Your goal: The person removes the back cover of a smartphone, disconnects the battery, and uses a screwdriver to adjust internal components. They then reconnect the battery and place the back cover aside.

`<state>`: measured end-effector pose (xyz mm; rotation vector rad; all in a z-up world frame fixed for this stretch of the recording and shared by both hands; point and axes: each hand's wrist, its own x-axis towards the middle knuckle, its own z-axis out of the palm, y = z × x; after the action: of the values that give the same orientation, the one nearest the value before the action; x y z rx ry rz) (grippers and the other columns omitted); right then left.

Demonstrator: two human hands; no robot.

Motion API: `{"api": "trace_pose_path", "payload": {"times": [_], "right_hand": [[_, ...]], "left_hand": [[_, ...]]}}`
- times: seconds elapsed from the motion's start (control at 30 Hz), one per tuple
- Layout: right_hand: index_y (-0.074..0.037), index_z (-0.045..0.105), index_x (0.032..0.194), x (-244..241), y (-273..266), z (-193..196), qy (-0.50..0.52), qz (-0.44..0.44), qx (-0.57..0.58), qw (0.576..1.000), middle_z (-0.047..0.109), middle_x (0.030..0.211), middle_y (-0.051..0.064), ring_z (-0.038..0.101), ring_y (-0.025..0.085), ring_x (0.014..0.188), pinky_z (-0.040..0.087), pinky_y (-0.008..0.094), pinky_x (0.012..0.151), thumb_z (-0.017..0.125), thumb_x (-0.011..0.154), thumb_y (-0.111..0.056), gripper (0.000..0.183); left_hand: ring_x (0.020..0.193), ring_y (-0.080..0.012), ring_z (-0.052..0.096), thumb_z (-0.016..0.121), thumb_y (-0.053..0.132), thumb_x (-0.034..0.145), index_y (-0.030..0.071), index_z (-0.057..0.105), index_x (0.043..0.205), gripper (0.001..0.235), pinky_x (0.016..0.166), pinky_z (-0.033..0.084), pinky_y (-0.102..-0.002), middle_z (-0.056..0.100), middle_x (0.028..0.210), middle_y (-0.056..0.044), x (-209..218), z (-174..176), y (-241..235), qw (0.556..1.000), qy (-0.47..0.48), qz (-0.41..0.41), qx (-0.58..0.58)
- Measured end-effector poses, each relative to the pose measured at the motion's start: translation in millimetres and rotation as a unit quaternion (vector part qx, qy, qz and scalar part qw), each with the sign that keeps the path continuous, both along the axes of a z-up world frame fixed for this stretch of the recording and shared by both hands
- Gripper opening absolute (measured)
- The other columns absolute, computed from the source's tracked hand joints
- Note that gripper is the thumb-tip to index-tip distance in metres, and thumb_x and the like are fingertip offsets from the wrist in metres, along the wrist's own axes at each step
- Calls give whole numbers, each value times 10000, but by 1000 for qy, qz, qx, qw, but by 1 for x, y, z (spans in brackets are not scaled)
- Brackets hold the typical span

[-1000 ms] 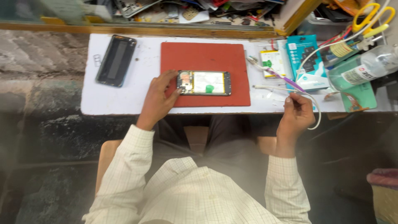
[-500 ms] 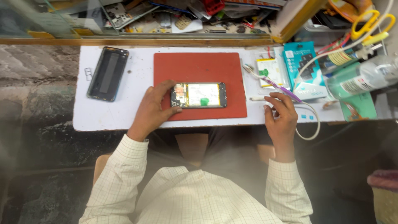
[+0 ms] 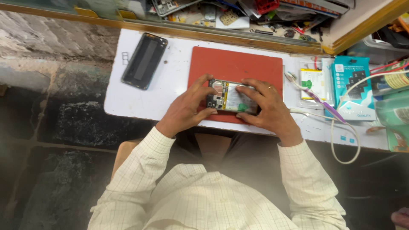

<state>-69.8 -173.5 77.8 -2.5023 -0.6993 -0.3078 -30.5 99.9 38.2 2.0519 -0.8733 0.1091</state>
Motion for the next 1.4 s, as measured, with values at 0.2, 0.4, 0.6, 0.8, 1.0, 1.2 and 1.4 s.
{"api": "trace_pose_path", "payload": {"times": [0.2, 0.4, 0.6, 0.8, 1.0, 1.2, 1.4], "right_hand": [[-44, 667, 1293, 11, -13, -28, -21, -20, 153, 988, 601, 1353, 143, 602, 292, 1265, 506, 382, 1078, 889, 733, -201, 623], [41, 632, 1376, 15, -32, -51, 50, -8, 437, 898, 603, 1399, 117, 610, 192, 1282, 498, 317, 1142, 859, 890, -211, 593], [64, 621, 1372, 14, -37, -60, 73, 0, 468, 881, 611, 1394, 120, 610, 189, 1275, 498, 317, 1140, 878, 880, -200, 614], [73, 622, 1381, 14, -39, -60, 74, 5, 498, 864, 638, 1367, 132, 617, 198, 1258, 497, 321, 1145, 880, 883, -204, 626], [65, 622, 1375, 13, -38, -59, 64, 16, 484, 873, 638, 1378, 138, 620, 209, 1293, 498, 333, 1164, 875, 885, -204, 613], [59, 630, 1356, 13, -34, -53, 66, 19, 470, 880, 620, 1405, 147, 615, 217, 1309, 498, 341, 1169, 865, 871, -173, 586], [25, 676, 1294, 10, -24, -45, 40, -18, 342, 939, 611, 1377, 143, 613, 226, 1291, 512, 342, 1124, 866, 808, -132, 545]], "left_hand": [[1382, -377, 475, 923, 424, 805, 78, 547, 1356, 751, 1172, 340, -569, 508, 1458, -176, 27, -11, 50, 943, -147, 295, 45], [1316, -449, 425, 915, 515, 744, 18, 486, 1383, 916, 1096, 202, -710, 503, 1364, -268, 37, -23, 99, 882, -73, 435, 166], [1177, -343, 588, 922, 327, 756, 32, 517, 1295, 736, 1088, 413, -575, 606, 1220, -176, 26, -7, 94, 895, -2, 442, 57], [1061, -218, 697, 871, 195, 833, 41, 476, 1261, 602, 911, 631, -370, 629, 1132, -119, 19, 36, 106, 883, 116, 397, -221], [1232, -276, 638, 928, 118, 956, -2, 475, 1304, 584, 1125, 550, -402, 595, 1247, -166, 6, 37, 116, 899, -76, 371, -222], [1142, -265, 673, 927, 182, 920, -1, 508, 1258, 568, 1044, 582, -395, 636, 1186, -152, 0, 9, 106, 886, -47, 406, -219], [1035, -289, 663, 937, 230, 859, -26, 516, 1203, 601, 917, 538, -414, 639, 1113, -182, -6, -14, 92, 883, -72, 456, -80]]}}
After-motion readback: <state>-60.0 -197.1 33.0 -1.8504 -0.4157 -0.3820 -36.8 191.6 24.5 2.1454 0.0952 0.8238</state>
